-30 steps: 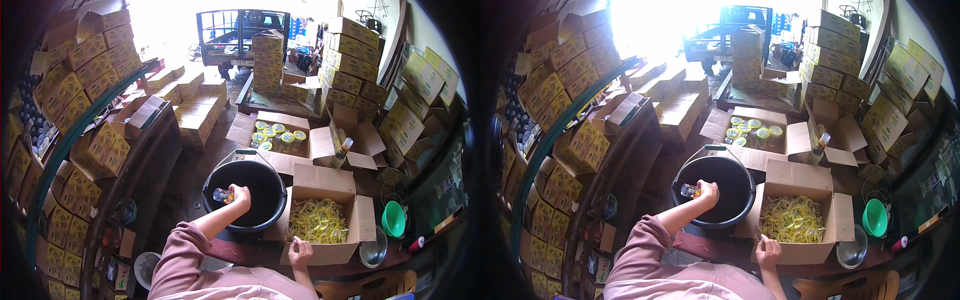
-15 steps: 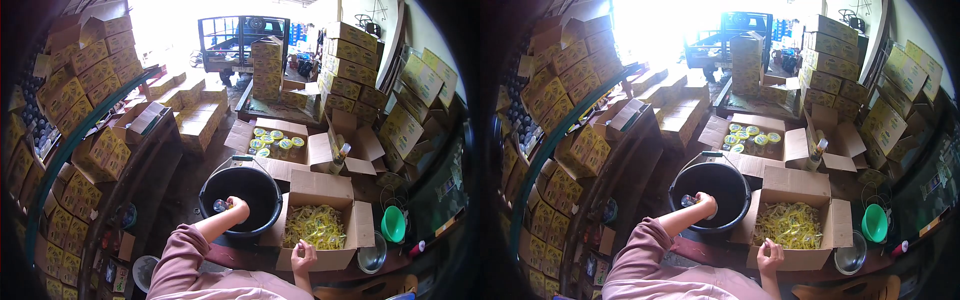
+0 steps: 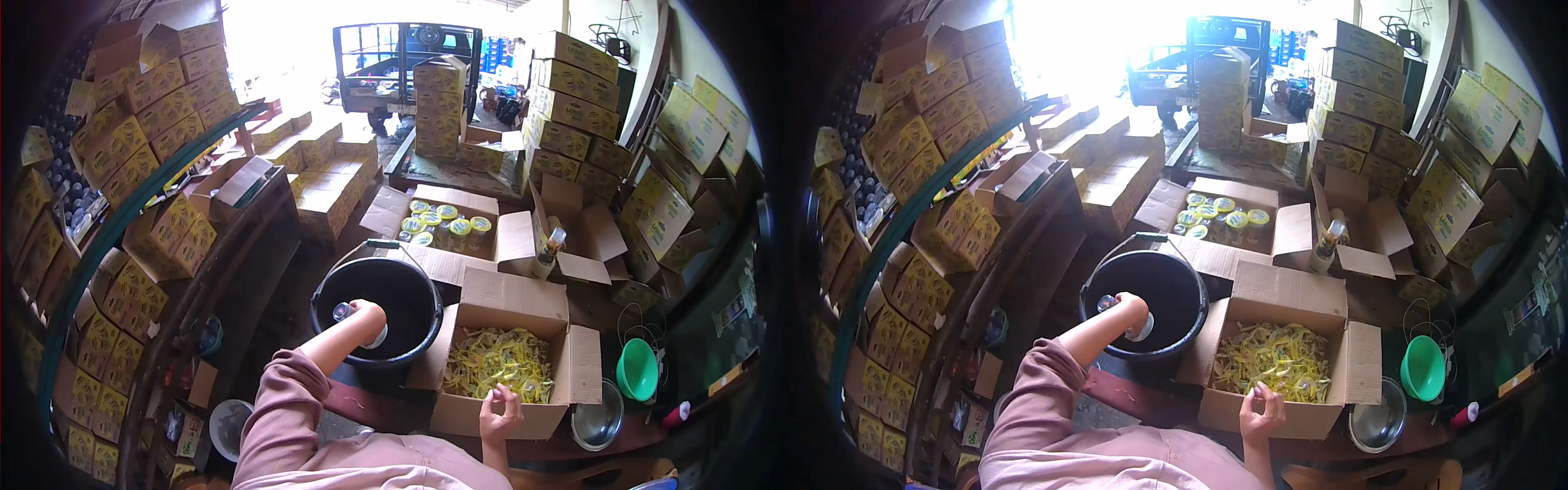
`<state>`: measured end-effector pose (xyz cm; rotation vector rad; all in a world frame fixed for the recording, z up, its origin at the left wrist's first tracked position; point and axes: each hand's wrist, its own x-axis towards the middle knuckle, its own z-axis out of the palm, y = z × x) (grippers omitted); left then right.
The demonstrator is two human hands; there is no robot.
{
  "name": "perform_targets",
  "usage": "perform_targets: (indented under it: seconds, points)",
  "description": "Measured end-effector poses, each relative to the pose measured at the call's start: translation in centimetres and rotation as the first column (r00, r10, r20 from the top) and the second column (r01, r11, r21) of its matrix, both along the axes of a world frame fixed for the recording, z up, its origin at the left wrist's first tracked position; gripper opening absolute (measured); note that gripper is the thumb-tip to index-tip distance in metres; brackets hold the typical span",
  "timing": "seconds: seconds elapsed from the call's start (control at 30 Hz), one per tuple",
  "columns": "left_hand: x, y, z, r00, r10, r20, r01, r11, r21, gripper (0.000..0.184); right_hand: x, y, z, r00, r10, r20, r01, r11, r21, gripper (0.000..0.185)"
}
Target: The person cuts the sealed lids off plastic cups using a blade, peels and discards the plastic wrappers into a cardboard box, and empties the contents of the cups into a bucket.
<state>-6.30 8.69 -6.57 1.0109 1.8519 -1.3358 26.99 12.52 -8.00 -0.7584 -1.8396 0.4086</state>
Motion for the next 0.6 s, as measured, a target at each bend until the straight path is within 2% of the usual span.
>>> perform_targets:
  seconds: [0.03, 0.07, 0.1, 0.17, 0.23, 0.27, 0.37, 0.43, 0.5, 0.57, 0.6]
  points:
    - [0.5, -0.1, 0.6, 1.000, 0.026, 0.011, -0.026, 1.000, 0.007, 0.038, 0.2, 0.2, 0.2, 1.000, 0.000, 0.011, 0.000, 1.000, 0.014, 0.027]
    - [-0.6, 0.0, -1.1, 0.999, 0.005, 0.038, -0.006, 0.999, 0.045, 0.050, 0.3, 0.4, 0.2, 1.000, 0.005, 0.016, -0.005, 1.000, -0.006, 0.027]
    - [-0.6, -0.1, -1.1, 0.999, 0.044, 0.015, -0.045, 0.995, 0.094, 0.050, 0.5, 0.6, 0.2, 1.000, 0.011, 0.014, -0.011, 1.000, -0.009, 0.027]
    - [-0.3, -0.4, -0.6, 0.999, 0.035, 0.037, -0.037, 0.997, 0.072, 0.049, 0.3, 0.9, 0.2, 1.000, 0.018, -0.007, -0.018, 1.000, -0.019, 0.027]
    - [-0.3, -1.5, 1.3, 0.993, 0.095, 0.068, -0.115, 0.893, 0.435, 0.051, 0.3, 1.0, 0.3, 1.000, 0.017, -0.015, -0.017, 1.000, -0.015, 0.028]
    - [0.0, -1.6, 2.2, 0.985, 0.160, 0.059, -0.168, 0.848, 0.503, 0.055, 0.3, 1.0, 0.5, 1.000, 0.019, -0.017, -0.019, 1.000, -0.010, 0.028]
    - [0.5, -1.4, 2.9, 0.988, 0.122, 0.099, -0.143, 0.958, 0.247, 0.053, 0.0, 0.6, 0.5, 1.000, 0.014, -0.012, -0.015, 1.000, -0.011, 0.028]
    - [0.1, -2.3, 3.1, 0.989, 0.137, 0.054, -0.145, 0.840, 0.523, 0.058, -0.1, 0.7, 0.6, 1.000, 0.021, -0.014, -0.021, 1.000, -0.005, 0.027]
    - [0.8, -2.2, 4.7, 0.992, 0.085, 0.095, -0.111, 0.941, 0.319, 0.057, -0.3, 0.4, 0.4, 0.999, 0.037, -0.030, -0.037, 0.999, -0.002, 0.027]
    - [0.1, -2.6, 3.6, 0.997, 0.064, 0.048, -0.079, 0.868, 0.490, 0.054, -0.5, 0.2, 0.6, 0.999, 0.037, -0.029, -0.038, 0.999, -0.014, 0.027]
    - [-0.2, -2.5, 3.5, 0.997, 0.061, 0.048, -0.076, 0.882, 0.465, 0.055, -0.6, 0.1, 0.6, 0.999, 0.035, -0.031, -0.035, 0.999, -0.021, 0.027]
